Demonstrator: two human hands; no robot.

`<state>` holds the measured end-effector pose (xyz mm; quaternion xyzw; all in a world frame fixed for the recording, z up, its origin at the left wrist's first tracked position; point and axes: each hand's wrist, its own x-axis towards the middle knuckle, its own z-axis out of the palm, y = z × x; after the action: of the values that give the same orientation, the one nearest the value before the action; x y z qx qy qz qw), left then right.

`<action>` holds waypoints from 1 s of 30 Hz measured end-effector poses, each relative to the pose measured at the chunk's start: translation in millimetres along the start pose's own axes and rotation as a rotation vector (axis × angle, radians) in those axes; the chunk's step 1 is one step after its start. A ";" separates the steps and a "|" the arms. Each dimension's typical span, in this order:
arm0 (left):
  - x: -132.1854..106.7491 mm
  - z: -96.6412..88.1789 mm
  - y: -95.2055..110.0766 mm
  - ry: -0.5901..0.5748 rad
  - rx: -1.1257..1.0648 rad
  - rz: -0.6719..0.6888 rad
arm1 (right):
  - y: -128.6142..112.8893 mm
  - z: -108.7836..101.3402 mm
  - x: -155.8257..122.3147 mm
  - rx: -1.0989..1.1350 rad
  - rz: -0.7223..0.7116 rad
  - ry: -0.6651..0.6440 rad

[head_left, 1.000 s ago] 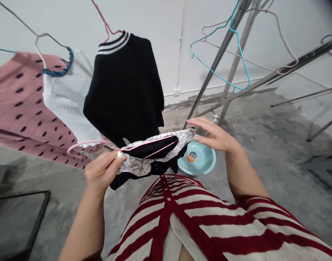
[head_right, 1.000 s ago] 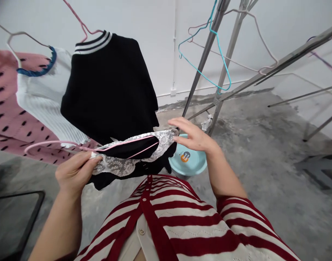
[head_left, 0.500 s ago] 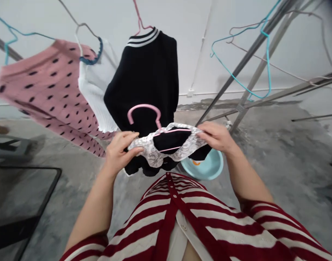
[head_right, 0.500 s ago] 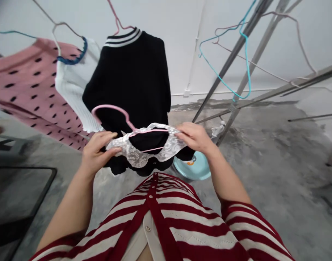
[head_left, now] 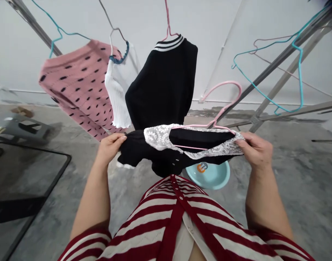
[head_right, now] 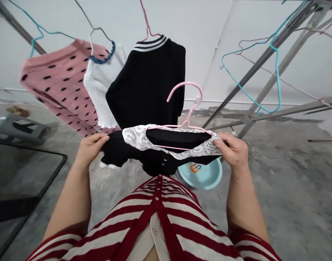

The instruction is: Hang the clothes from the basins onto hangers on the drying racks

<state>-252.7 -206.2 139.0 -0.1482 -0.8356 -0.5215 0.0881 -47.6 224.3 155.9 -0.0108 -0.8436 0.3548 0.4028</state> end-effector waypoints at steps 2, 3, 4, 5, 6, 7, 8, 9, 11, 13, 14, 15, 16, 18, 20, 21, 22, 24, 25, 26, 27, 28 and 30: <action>-0.3 1.2 9.2 0.081 0.093 0.085 | -1.9 -0.4 -1.3 -0.009 0.013 0.004; -1.6 2.1 17.6 0.161 0.133 0.161 | -3.0 -0.1 -1.2 -0.017 0.018 -0.005; -3.4 3.4 28.4 0.240 0.163 0.256 | -4.2 0.6 -0.7 -0.022 0.018 -0.012; -5.2 5.3 41.0 0.278 0.184 0.359 | -5.5 1.5 0.1 -0.024 0.014 -0.017; -6.8 8.1 54.7 0.268 0.201 0.468 | -7.1 2.7 1.1 -0.026 0.006 -0.024; -7.9 12.0 68.9 0.215 0.217 0.578 | -9.0 4.0 2.3 -0.025 -0.002 -0.034; -8.2 17.0 82.8 0.133 0.236 0.681 | -11.2 5.5 3.6 -0.023 -0.008 -0.042; -7.9 23.1 96.0 0.047 0.258 0.775 | -13.7 7.0 4.9 -0.020 -0.013 -0.051; -6.0 37.2 118.3 -0.136 0.317 0.908 | -19.2 9.4 7.7 -0.009 -0.031 -0.064; -3.7 50.7 133.6 -0.265 0.373 0.969 | -23.9 10.2 10.4 0.004 -0.051 -0.074; -2.7 56.0 138.4 -0.293 0.386 0.982 | -25.1 9.7 11.5 0.007 -0.055 -0.086; -1.7 59.9 141.4 -0.289 0.385 0.988 | -25.0 8.8 12.4 0.009 -0.053 -0.108; -0.6 62.0 143.1 -0.259 0.372 0.991 | -23.5 7.3 12.8 0.006 -0.047 -0.141; 1.9 61.3 143.8 -0.168 0.333 0.995 | -15.9 3.4 11.6 -0.020 -0.013 -0.216; 4.1 55.7 143.5 -0.083 0.325 0.996 | -4.9 -1.3 7.7 -0.075 0.064 -0.221; 4.6 52.1 143.7 -0.050 0.337 0.997 | -0.1 -4.0 5.2 -0.104 0.112 -0.191; 4.7 48.5 144.3 -0.024 0.359 0.996 | 3.1 -7.1 3.0 -0.129 0.155 -0.155; 2.9 42.9 147.1 0.013 0.408 0.994 | 1.9 -14.8 0.6 -0.147 0.173 -0.150; 1.1 41.3 149.1 0.019 0.422 0.995 | -2.7 -19.3 1.2 -0.137 0.142 -0.193; -1.0 40.6 151.6 0.016 0.425 1.004 | -9.5 -24.0 3.0 -0.119 0.096 -0.248; -3.3 40.8 154.4 0.004 0.421 1.017 | -17.9 -28.6 5.9 -0.098 0.048 -0.304; -5.6 41.7 157.6 -0.010 0.414 1.033 | -27.0 -33.1 9.7 -0.080 0.008 -0.352; -9.1 45.0 164.9 -0.019 0.404 1.067 | -44.9 -41.0 18.3 -0.059 -0.029 -0.440</action>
<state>-187.9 -99.2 255.8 -0.5347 -0.7287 -0.2334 0.3586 -19.7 220.4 212.8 0.0673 -0.9213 0.3178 0.2138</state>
